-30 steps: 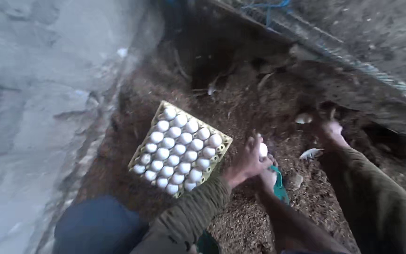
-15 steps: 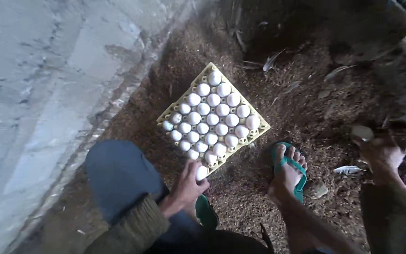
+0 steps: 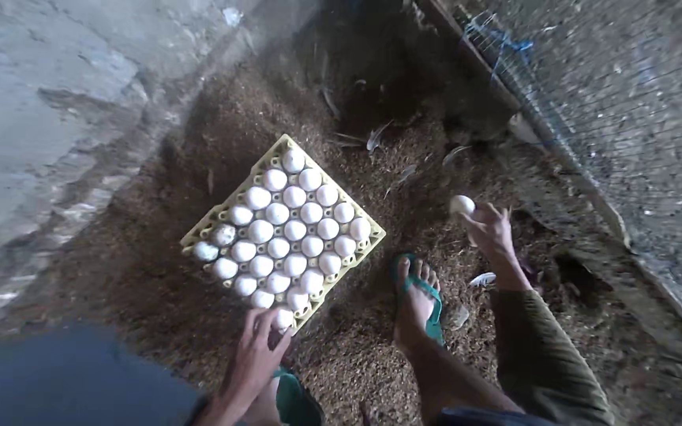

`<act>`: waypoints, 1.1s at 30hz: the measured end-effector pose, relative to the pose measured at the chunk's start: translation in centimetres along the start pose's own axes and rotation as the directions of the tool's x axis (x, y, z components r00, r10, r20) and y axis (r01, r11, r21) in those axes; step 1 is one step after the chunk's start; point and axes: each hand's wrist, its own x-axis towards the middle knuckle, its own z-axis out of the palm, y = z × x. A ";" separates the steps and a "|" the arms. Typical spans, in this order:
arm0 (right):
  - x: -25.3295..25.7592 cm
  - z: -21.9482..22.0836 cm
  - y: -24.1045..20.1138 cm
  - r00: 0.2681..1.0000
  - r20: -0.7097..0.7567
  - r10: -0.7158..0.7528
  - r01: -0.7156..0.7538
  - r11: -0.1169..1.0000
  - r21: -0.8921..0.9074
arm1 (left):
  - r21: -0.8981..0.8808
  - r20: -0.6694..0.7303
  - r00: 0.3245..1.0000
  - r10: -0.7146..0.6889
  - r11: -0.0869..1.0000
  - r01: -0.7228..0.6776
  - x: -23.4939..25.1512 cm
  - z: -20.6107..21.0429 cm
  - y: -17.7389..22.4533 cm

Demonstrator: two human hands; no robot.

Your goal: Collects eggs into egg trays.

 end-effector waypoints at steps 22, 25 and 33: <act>4.1 0.4 -16.3 0.776 0.531 -0.340 0.611 0.613 -0.501 | -0.238 0.128 0.906 -0.403 0.875 0.422 6.2 -13.7 -12.3; 5.6 0.0 -20.9 0.695 0.686 -0.214 0.690 0.468 -0.553 | -0.512 0.190 0.894 -0.406 0.736 0.443 5.3 -7.3 -11.2; 2.8 6.9 -27.0 0.582 0.783 -0.221 0.704 0.618 -0.349 | -0.766 -0.002 0.891 -0.453 0.573 0.290 4.6 -0.8 -7.9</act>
